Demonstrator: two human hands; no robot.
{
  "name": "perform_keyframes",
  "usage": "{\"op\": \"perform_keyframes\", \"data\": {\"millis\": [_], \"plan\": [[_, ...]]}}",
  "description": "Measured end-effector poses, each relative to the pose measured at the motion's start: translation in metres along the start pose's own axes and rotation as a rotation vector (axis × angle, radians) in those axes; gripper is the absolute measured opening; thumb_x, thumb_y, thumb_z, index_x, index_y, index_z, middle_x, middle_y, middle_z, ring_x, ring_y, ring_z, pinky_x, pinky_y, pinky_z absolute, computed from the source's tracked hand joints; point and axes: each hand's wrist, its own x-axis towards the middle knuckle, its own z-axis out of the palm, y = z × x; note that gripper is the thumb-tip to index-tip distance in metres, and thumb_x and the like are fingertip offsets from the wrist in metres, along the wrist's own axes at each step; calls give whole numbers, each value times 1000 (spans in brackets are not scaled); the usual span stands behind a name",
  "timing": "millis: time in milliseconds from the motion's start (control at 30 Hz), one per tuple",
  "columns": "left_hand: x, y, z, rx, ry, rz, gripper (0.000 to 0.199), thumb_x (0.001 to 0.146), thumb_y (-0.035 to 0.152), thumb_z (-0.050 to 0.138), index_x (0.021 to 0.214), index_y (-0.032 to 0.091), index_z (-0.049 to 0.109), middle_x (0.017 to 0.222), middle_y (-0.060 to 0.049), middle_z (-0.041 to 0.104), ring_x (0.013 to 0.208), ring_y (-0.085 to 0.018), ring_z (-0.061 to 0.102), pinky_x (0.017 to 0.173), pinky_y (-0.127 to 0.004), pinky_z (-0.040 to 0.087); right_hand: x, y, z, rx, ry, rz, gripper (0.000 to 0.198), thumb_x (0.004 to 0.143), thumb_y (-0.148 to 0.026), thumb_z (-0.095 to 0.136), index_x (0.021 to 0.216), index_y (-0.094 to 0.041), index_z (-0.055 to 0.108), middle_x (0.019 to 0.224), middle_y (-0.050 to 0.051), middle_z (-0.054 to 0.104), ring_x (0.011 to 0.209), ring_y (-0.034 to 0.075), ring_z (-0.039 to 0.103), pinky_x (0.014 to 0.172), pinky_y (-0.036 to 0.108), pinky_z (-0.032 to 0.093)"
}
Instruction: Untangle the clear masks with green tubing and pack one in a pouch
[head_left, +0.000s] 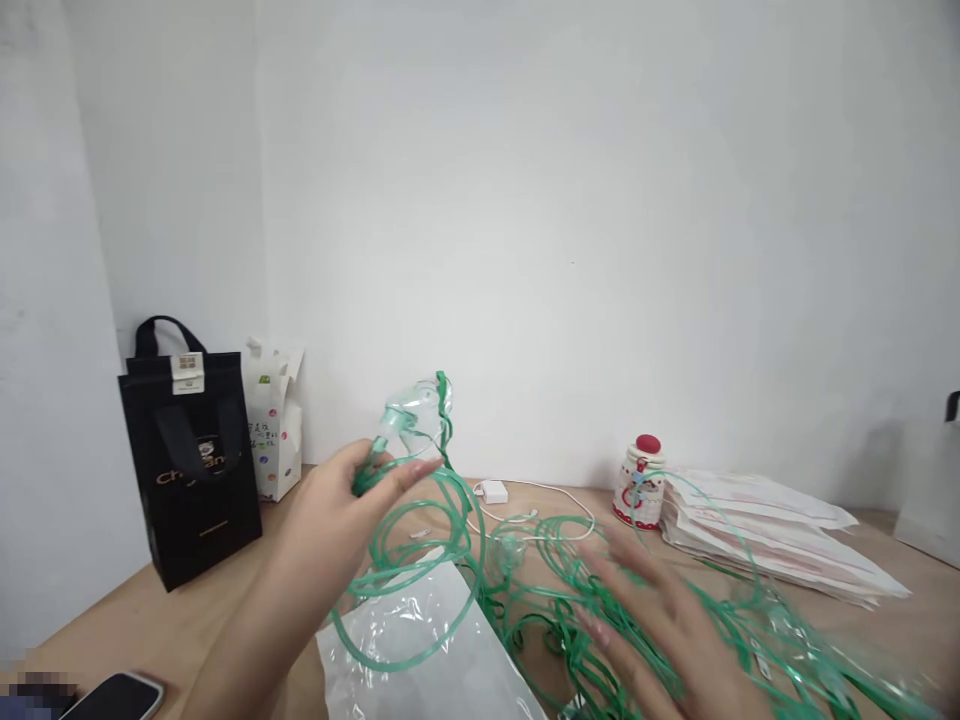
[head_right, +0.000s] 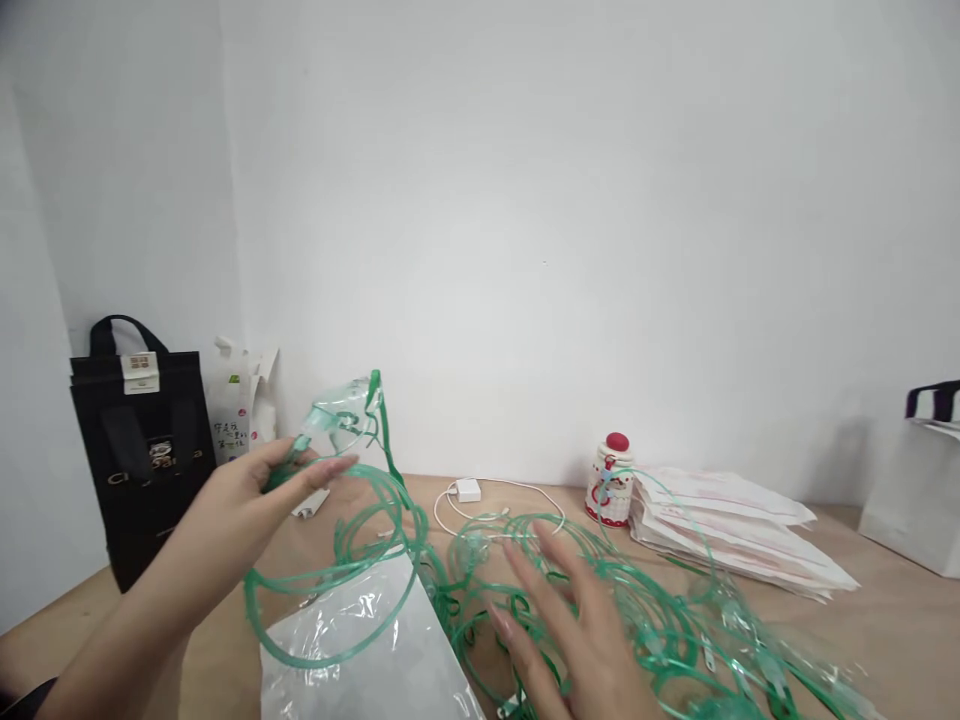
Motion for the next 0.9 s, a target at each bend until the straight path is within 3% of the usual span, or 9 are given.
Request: {"op": "perform_keyframes", "data": {"millis": [67,133,200,267,333,400,500,733,900], "plan": [[5,-3,5,-41,-166,66,36,73,54,58,73,19,56,73,0,56,71,-18,50,60,-25,35,30,-28,-15,-29,116,-118,56,86,-32,51,139,-32,32,145,6,32,132,27,30,99,46,41],[8,-6,12,-71,-373,160,28,75,46,59,77,19,60,74,1,58,71,-17,50,61,-24,36,52,-52,-20,-26,114,-153,77,81,-38,58,144,-31,15,151,6,15,136,28,20,100,47,40],[9,-7,18,-47,-553,241,20,76,39,60,74,19,62,69,3,55,67,-15,48,59,-23,34,62,-65,-13,-50,49,-183,91,72,-38,69,143,-34,13,153,3,2,137,32,12,102,51,36],[9,-7,22,-33,-663,273,17,74,34,62,68,19,61,63,5,52,63,-13,45,56,-21,33,64,-65,0,-55,-83,-150,98,64,-35,76,142,-37,16,153,2,2,136,34,14,103,53,33],[8,-7,25,-81,-718,220,18,74,32,62,65,18,59,56,6,48,55,-11,44,51,-21,33,64,-58,13,17,-200,-50,92,65,-33,75,139,-38,22,150,2,19,134,30,24,103,49,34],[8,-6,28,-175,-719,134,20,76,36,60,67,17,59,49,6,45,48,-10,42,47,-21,33,63,-51,24,133,-229,73,76,73,-33,67,137,-36,26,141,2,37,129,23,34,102,42,37],[8,-4,35,-265,-674,80,24,74,38,62,66,17,57,45,8,43,42,-9,40,44,-20,34,66,-43,33,207,-168,181,62,79,-29,56,135,-30,29,134,4,44,124,21,40,101,39,37],[19,-19,49,-141,-345,33,35,63,46,69,63,21,45,47,10,39,35,-7,37,36,-20,28,62,-39,44,49,-236,162,58,80,-33,57,133,-23,37,121,8,57,115,31,47,95,49,37],[25,-31,49,-110,-392,26,36,62,46,70,61,21,45,35,10,40,30,-10,38,33,-20,25,57,-51,51,179,-244,226,53,76,-34,63,123,-20,43,121,10,56,105,29,54,86,42,44]]}}
